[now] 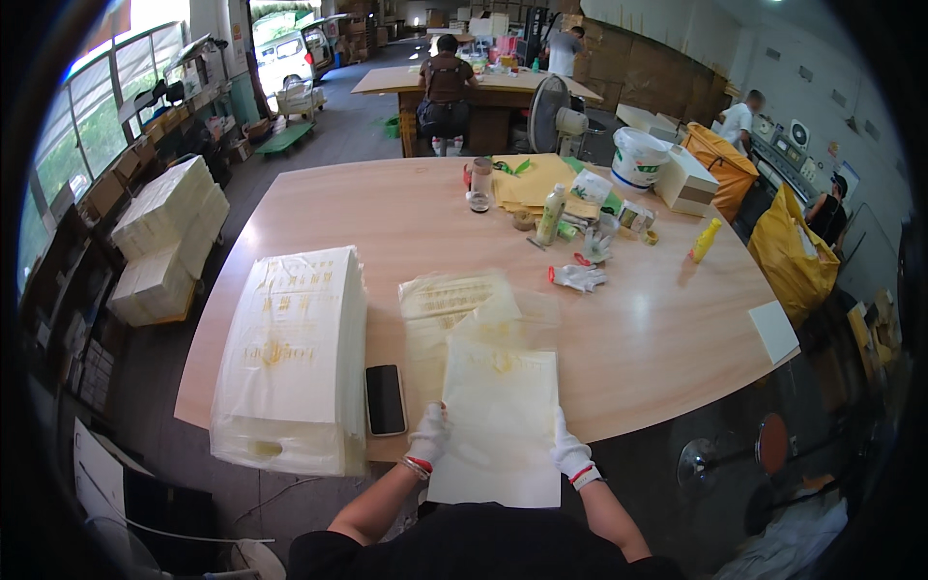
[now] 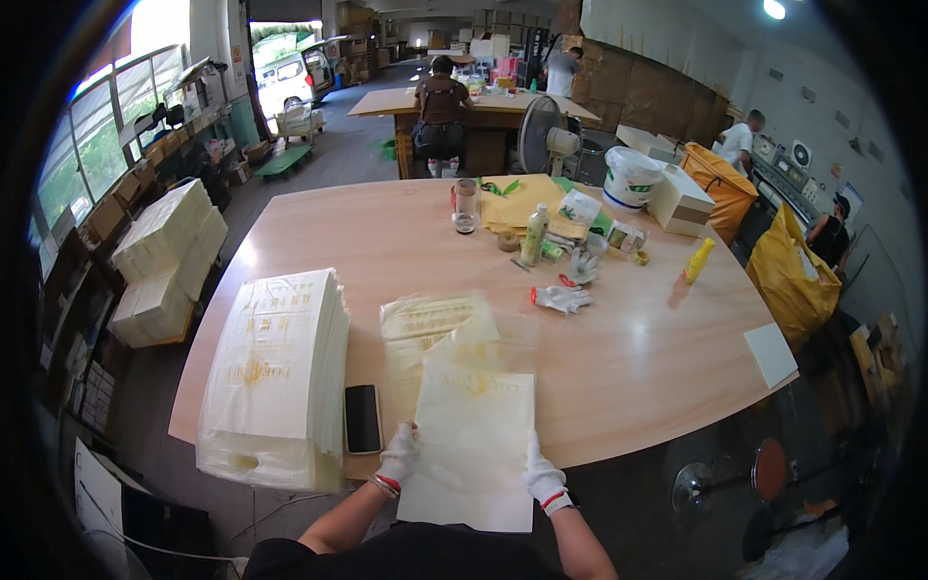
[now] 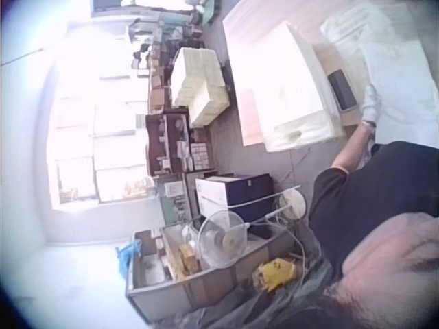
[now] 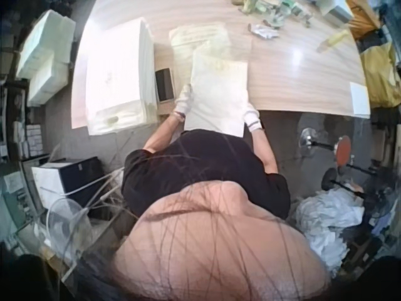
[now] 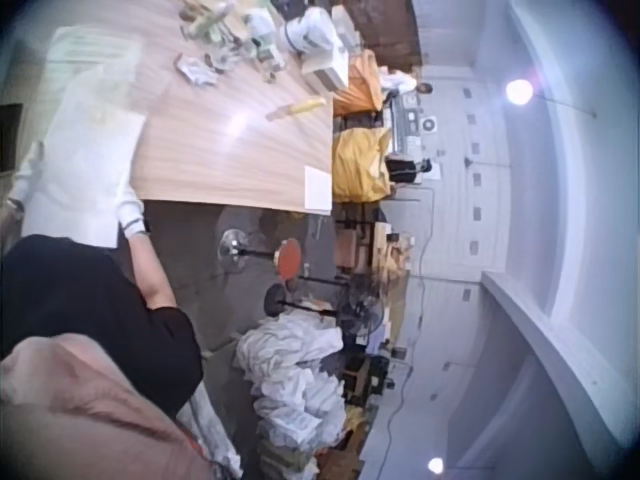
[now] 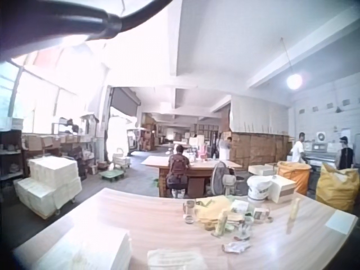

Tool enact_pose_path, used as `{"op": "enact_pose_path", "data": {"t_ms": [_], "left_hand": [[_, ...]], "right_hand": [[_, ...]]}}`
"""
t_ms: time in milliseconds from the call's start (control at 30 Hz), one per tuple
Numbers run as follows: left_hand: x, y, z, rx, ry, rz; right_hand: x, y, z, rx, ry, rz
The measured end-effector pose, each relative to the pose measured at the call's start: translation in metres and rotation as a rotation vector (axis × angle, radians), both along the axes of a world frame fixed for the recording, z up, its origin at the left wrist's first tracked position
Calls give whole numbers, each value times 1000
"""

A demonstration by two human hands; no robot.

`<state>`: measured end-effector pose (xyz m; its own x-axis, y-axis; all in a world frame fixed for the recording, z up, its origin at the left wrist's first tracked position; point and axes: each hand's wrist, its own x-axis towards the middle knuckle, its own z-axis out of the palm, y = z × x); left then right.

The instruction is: The person places white rectangular book-like items into translucent plastic bags on a table. They repeatedly pick up the items, insert them into the bags, and place the filled bags on a stack.

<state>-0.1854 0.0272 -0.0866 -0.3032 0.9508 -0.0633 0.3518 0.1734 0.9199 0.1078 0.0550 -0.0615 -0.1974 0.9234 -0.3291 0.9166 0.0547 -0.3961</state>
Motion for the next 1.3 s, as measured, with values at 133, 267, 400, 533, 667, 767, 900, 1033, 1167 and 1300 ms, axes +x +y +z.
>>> {"op": "enact_pose_path", "data": {"t_ms": [133,267,400,533,667,767,900,1033,1167,1300], "left_hand": [[-1,-37,19,-132,363,-143],[-2,-94,27,-190,363,-216],[4,-134,38,-79,144,-267],[8,-103,21,55,236,-175],[-2,-114,35,87,74,-197],[-9,-113,61,192,46,-353],[1,-78,88,471,142,-326],[-6,-71,169,487,340,-414],[-55,-109,221,664,292,-177],[-110,-118,230,1071,-260,531]], "right_hand": [[6,-25,-9,150,195,50],[1,-53,7,160,237,88],[0,-64,18,115,186,127],[9,-66,22,43,142,136],[38,-95,7,-16,404,82],[64,-88,-40,-379,728,23],[36,-54,-67,-324,1156,-573],[-48,-64,17,-309,1244,66],[-137,-48,93,-73,1256,194],[-223,-25,66,-906,1616,125]]}}
